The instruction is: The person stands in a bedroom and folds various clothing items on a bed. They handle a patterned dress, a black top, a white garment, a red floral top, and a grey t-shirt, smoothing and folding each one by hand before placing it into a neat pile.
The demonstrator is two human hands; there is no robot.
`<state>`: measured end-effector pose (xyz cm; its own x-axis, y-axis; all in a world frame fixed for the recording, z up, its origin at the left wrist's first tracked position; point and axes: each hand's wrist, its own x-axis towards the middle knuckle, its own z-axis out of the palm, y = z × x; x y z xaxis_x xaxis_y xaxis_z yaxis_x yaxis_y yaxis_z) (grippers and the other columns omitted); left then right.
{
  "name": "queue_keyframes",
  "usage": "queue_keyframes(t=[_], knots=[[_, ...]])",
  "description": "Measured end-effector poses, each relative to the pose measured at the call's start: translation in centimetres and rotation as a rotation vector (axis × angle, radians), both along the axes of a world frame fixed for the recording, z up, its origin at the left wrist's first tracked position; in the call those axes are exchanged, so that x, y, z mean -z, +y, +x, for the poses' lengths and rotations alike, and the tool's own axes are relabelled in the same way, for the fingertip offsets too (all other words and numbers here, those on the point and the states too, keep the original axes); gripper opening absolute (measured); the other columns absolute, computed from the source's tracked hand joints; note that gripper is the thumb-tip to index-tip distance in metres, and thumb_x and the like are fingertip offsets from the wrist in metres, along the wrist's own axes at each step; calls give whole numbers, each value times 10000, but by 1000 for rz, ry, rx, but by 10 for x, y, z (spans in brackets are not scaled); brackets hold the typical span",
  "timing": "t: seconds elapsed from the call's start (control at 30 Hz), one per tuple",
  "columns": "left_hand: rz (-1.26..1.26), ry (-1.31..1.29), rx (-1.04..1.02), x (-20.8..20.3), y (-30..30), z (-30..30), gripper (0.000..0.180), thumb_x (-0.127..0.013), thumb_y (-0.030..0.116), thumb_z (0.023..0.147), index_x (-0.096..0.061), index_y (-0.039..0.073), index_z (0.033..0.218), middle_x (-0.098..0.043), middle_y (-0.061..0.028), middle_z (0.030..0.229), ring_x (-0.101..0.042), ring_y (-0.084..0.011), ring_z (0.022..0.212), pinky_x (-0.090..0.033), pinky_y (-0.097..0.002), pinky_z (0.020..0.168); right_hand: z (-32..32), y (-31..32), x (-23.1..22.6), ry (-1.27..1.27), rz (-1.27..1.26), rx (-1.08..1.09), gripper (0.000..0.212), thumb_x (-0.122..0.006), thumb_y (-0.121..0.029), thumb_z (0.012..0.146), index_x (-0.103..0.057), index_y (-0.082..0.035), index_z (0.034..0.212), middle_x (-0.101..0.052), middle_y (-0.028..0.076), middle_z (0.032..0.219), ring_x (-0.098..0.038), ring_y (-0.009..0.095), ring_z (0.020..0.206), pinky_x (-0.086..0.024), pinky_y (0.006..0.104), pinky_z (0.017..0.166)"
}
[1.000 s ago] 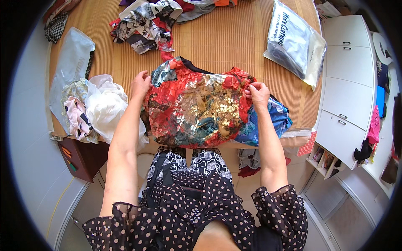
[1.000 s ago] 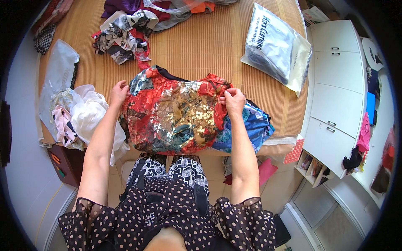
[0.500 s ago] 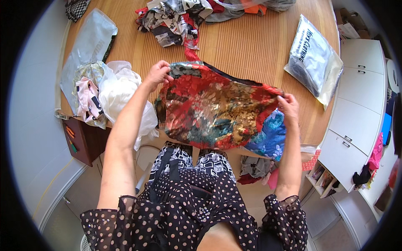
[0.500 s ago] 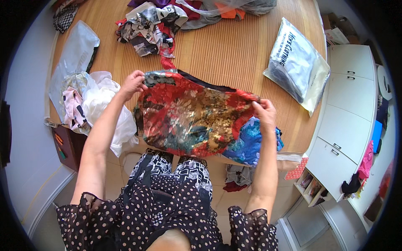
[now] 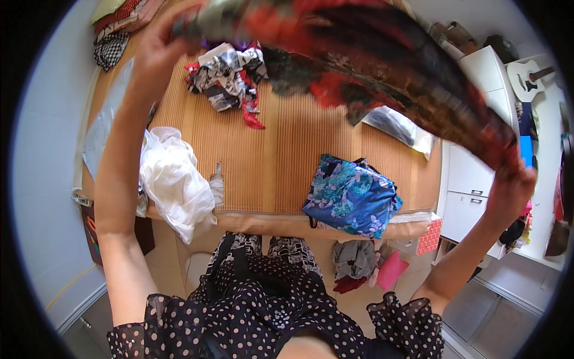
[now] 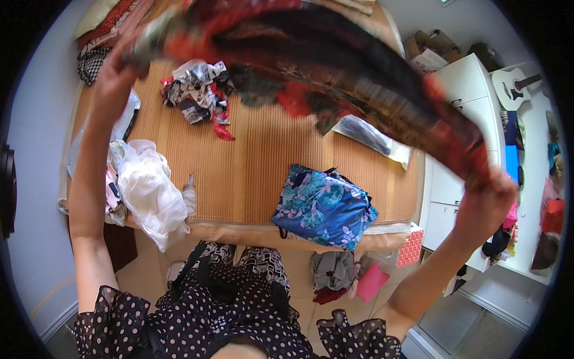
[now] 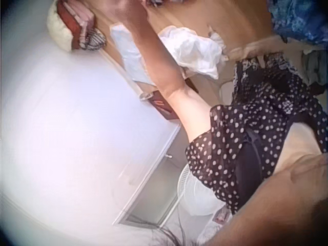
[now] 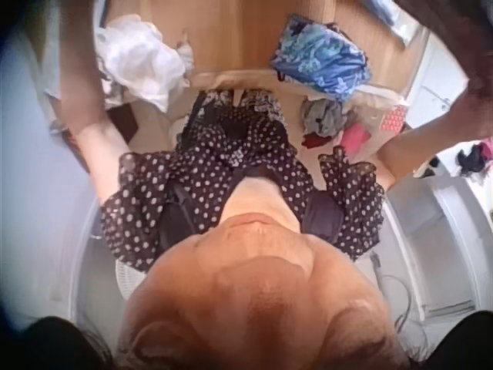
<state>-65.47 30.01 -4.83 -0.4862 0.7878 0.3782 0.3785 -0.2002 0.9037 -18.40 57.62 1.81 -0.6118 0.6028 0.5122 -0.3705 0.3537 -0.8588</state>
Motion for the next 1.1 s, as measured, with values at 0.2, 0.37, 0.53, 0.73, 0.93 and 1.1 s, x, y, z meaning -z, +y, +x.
queue_keyframes(t=[0.2, 0.37, 0.53, 0.73, 0.93, 1.1], knots=[[-192, 351, -45, 113, -71, 37, 231, -585, -114, 560, -497, 41, 707, -523, -64, 859, -520, -195, 763, -423, -270, 653, 13, -132, 104, -622, 180, 268, 160, -672, 7, 671, -548, -89, 704, -505, 14, 666, -479, 123, 658, -397, 242, 563], [-505, 466, -194, 237, -126, 54, 220, -507, -106, 601, -545, 39, 761, -528, -128, 1026, -539, -293, 904, -451, -318, 743, 19, -216, 259, -1015, 324, -34, 198, -575, 7, 626, -572, -71, 808, -537, 85, 818, -548, 262, 741, -463, 347, 641], [-924, 395, -431, 324, -188, 87, 345, -509, -19, 648, -583, 85, 969, -499, -159, 1119, -525, -300, 1000, -435, -334, 835, 37, -242, 316, -1161, -48, -172, 244, -605, -19, 689, -577, -52, 929, -547, 95, 894, -594, 206, 781, -486, 301, 699], [-850, 4, -503, 356, -196, 142, 259, -566, 88, 720, -577, 42, 975, -540, -133, 996, -582, -224, 836, -455, -327, 767, 57, -189, 363, -1102, -508, 168, 236, -590, -68, 755, -567, 1, 980, -626, 71, 841, -597, 129, 742, -482, 262, 655], [-870, 20, -731, 365, -174, 116, 270, -592, 180, 735, -597, 43, 967, -585, -131, 896, -584, -237, 790, -447, -335, 759, 25, -182, 365, -1187, -961, 260, 299, -595, -167, 794, -524, 7, 1026, -604, 75, 856, -602, 129, 687, -477, 220, 549], [-1023, 71, -852, 374, -171, 89, 434, -607, 281, 716, -542, -2, 1039, -565, -207, 972, -530, -327, 937, -405, -388, 838, 11, -206, 377, -1231, -1041, 159, 147, -615, -156, 781, -537, -54, 851, -572, 25, 743, -550, 106, 551, -442, 209, 489]])
